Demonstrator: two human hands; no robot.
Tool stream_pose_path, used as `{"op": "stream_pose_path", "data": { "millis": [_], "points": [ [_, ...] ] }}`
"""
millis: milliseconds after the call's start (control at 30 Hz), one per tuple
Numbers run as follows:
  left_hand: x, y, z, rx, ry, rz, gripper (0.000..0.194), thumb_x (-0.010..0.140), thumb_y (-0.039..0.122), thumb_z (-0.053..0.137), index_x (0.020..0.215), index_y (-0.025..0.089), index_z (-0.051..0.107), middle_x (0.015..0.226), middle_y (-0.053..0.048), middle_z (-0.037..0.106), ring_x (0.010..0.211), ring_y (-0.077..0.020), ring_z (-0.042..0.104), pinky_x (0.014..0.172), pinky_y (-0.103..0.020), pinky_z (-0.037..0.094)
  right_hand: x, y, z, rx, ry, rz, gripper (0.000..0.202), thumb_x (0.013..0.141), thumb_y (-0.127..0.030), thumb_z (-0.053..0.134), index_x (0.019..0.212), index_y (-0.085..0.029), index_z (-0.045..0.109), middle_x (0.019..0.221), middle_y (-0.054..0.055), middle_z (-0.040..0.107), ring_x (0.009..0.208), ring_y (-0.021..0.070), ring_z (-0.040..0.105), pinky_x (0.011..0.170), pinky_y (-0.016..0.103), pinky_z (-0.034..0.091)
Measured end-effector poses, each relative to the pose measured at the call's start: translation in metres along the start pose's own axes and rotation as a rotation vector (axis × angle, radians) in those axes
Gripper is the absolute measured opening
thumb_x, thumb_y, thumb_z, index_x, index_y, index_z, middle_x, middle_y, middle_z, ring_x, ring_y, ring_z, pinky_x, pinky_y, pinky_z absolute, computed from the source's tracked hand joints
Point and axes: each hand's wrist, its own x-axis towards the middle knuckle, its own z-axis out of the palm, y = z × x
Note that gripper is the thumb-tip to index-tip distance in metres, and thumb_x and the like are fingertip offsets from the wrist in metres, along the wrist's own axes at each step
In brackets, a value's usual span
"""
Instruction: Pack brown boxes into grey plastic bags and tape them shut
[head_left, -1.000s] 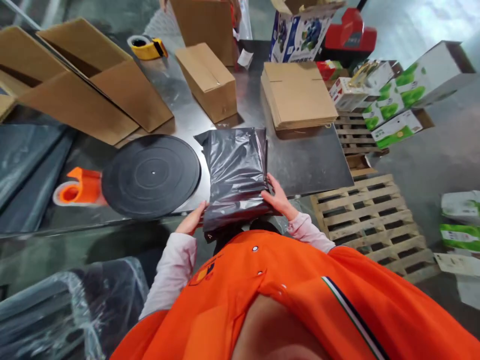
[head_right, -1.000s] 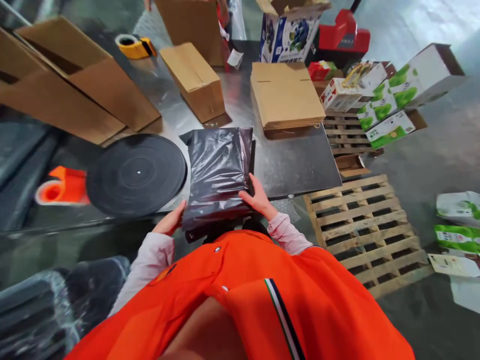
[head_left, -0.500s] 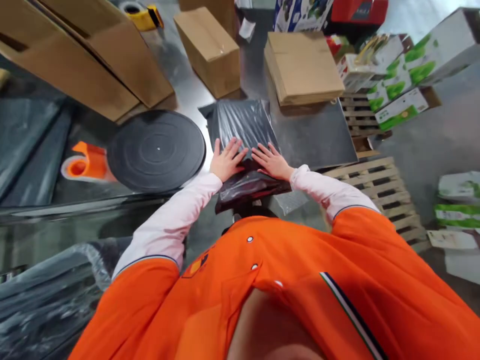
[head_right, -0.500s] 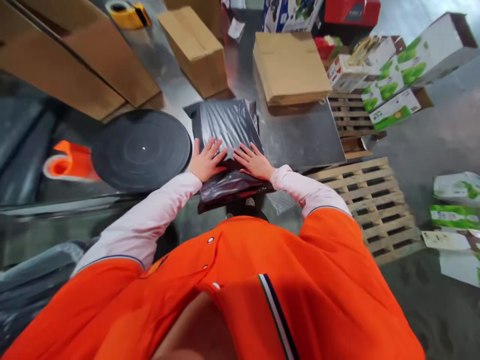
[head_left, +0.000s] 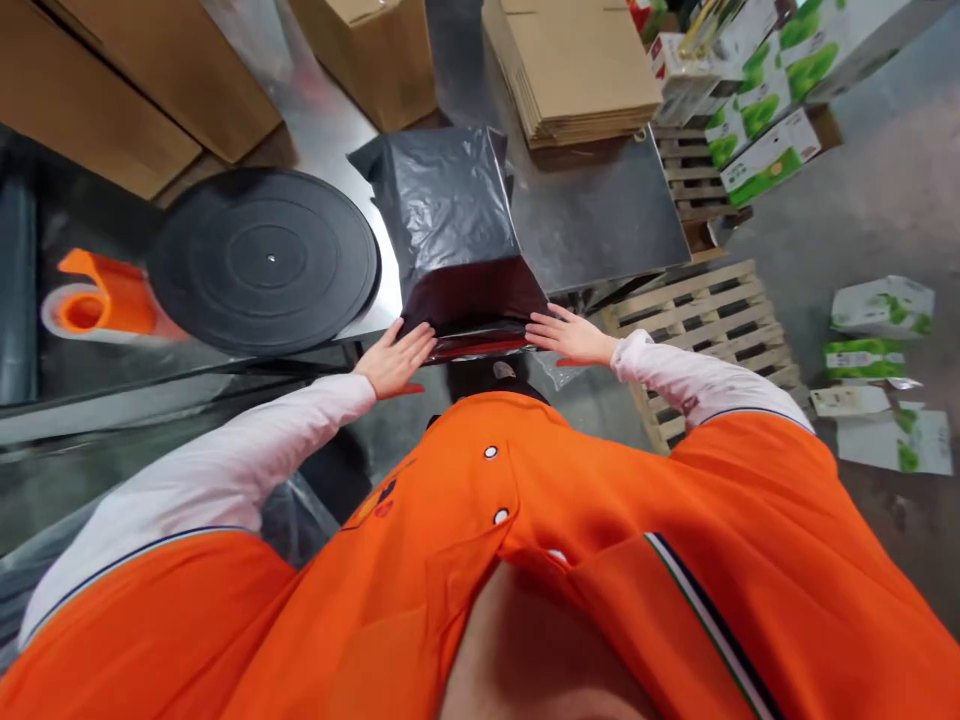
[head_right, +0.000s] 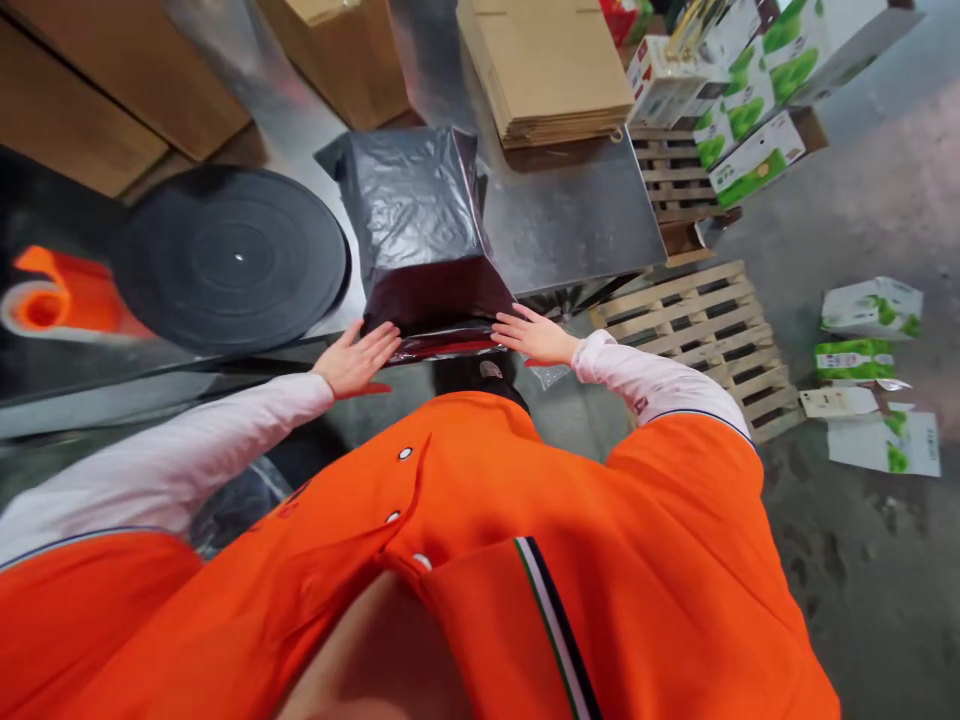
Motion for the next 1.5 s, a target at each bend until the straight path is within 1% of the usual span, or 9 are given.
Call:
{"op": "stream_pose_path", "data": {
  "millis": [100,233,500,800,933,1100,1267,1400,1500],
  "points": [
    [0.027,-0.011,-0.014,0.198,-0.197,0.115,0.11,0.08,0.05,0.079,0.172,0.006,0.039,0.178,-0.026,0.03,0.171,-0.0395,0.02,0.139,-0.057,0.003,0.026,0.037,-0.012,-0.203,-0.009,-0.115,0.09,0.076,-0.013,0.082,0.162,-0.013,0.054,0.172,0.018,0.047,0.165,0.036,0.038,0.136,0.068,0.023],
    [0.045,-0.048,-0.028,0.308,-0.338,-0.061,0.109,0.074,0.041,0.085,0.169,0.007,0.045,0.173,-0.029,0.039,0.167,-0.0419,0.03,0.137,-0.054,0.019,0.051,0.092,-0.015,-0.376,-0.064,-0.017,0.048,0.088,-0.005,0.062,0.132,-0.017,0.077,0.149,0.01,0.071,0.149,0.029,0.059,0.131,0.064,0.036],
    [0.032,-0.026,-0.016,0.269,0.017,-0.28,0.064,0.093,0.012,0.059,0.157,0.018,0.062,0.137,-0.023,0.071,0.133,-0.0364,0.06,0.128,-0.063,0.03,0.055,0.093,0.001,-0.214,0.051,0.112,0.034,0.086,-0.008,0.063,0.112,-0.016,0.083,0.124,0.016,0.079,0.139,0.0307,0.062,0.127,0.054,0.04],
    [0.01,-0.052,-0.03,0.054,0.06,-0.266,0.056,0.073,0.015,0.065,0.126,0.014,0.08,0.115,-0.018,0.08,0.122,-0.0354,0.071,0.116,-0.046,0.052,0.028,0.108,-0.012,0.237,0.17,0.266,0.053,0.081,-0.009,0.062,0.131,-0.016,0.079,0.116,0.011,0.083,0.108,0.0271,0.076,0.097,0.036,0.057],
    [-0.007,-0.041,-0.035,-0.133,0.323,-0.386,0.037,0.085,0.027,0.06,0.113,0.019,0.082,0.116,-0.014,0.081,0.12,-0.0311,0.074,0.108,-0.04,0.057,0.031,0.106,-0.009,0.516,0.528,0.435,0.023,0.094,-0.03,0.065,0.101,-0.017,0.082,0.095,0.007,0.081,0.088,0.0227,0.073,0.084,0.033,0.057],
    [0.032,-0.025,-0.038,-0.361,0.845,-0.649,0.027,0.096,0.036,0.056,0.094,0.016,0.074,0.101,-0.014,0.08,0.099,-0.0251,0.075,0.099,-0.035,0.058,0.076,0.103,-0.005,0.588,0.992,0.647,0.063,0.101,-0.078,0.051,0.084,-0.02,0.069,0.08,0.007,0.068,0.08,0.0207,0.062,0.084,0.038,0.059],
    [0.082,-0.032,-0.058,-0.458,1.206,-0.908,0.023,0.098,0.028,0.061,0.079,0.016,0.063,0.082,-0.006,0.068,0.085,-0.0186,0.067,0.088,-0.028,0.052,0.134,0.111,-0.005,0.505,1.236,1.033,0.082,0.103,-0.087,0.018,0.085,-0.021,0.062,0.078,0.006,0.057,0.084,0.0226,0.064,0.093,0.044,0.058],
    [0.1,-0.058,-0.081,-0.485,1.288,-0.909,0.032,0.1,0.025,0.062,0.07,0.017,0.054,0.07,0.0,0.054,0.076,-0.0142,0.055,0.08,-0.024,0.046,0.144,0.125,-0.006,0.516,1.302,1.072,0.084,0.103,-0.088,0.018,0.097,-0.019,0.065,0.094,0.011,0.066,0.098,0.025,0.068,0.1,0.046,0.057],
    [0.107,-0.071,-0.086,-0.543,1.077,-0.951,0.044,0.098,0.025,0.066,0.061,0.019,0.044,0.061,0.004,0.039,0.07,-0.0126,0.046,0.074,-0.023,0.041,0.142,0.131,-0.003,0.557,1.276,1.051,0.083,0.099,-0.092,0.025,0.096,-0.02,0.064,0.096,0.01,0.067,0.098,0.0235,0.067,0.102,0.044,0.057]
  ]
}}
